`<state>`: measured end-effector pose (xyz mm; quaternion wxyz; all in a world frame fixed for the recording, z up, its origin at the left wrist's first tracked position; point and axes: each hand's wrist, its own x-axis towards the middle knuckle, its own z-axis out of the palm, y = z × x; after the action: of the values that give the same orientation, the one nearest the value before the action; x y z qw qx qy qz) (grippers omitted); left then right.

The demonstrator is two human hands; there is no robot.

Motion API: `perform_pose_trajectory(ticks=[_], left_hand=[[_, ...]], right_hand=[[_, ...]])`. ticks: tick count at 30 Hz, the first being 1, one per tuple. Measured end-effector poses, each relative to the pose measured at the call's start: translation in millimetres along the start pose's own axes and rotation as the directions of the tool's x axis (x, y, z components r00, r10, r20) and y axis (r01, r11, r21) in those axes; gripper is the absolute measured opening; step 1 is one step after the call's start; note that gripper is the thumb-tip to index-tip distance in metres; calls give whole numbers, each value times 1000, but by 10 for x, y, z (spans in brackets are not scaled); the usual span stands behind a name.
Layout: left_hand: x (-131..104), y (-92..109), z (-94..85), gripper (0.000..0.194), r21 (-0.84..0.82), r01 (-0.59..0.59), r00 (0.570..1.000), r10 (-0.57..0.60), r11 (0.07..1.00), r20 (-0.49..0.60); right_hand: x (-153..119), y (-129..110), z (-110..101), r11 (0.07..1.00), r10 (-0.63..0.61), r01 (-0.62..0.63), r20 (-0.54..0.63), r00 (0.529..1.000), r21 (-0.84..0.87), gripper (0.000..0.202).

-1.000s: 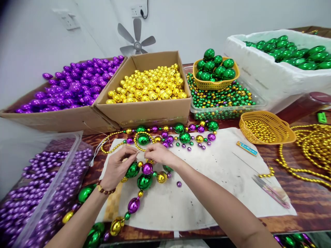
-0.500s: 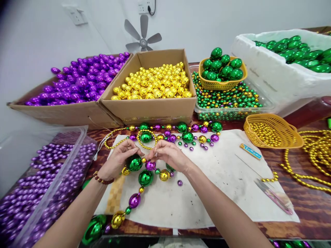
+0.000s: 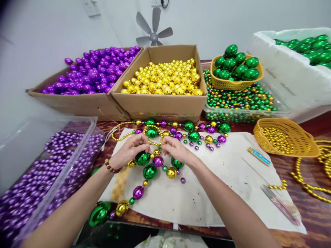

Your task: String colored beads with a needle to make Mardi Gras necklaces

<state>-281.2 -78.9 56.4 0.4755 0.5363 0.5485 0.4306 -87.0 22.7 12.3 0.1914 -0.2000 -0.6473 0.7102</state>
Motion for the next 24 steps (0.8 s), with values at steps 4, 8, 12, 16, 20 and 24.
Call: perform_pose_trajectory(ticks=[4,8,12,16,20,24], left_hand=[[10,185,-63,9,23,19,1000,-19,1000,12],[59,507,-182,11,70,-8,999,6,998,33],[92,782,-211,12,91,-20,1000,20,996,7],[100,877,-144,10,212,-60,998,54,975,36],[116,841,-96,11,246,-82,996,68,966,65],[117,811,-86,11,165,-84,996,78,983,45]], right_hand=[[2,-207,-35,994,-57,58,18,998,-89,6],[-6,-549,-50,977,-130,134,40,991,-163,7],[-38,-779,-28,968,-178,182,37,983,-175,9],[-65,-819,-32,968,-195,195,17,981,-156,11],[-106,-807,-95,960,-204,196,-19,979,-198,12],[-124,-862,-138,973,-200,191,-67,977,-129,7]])
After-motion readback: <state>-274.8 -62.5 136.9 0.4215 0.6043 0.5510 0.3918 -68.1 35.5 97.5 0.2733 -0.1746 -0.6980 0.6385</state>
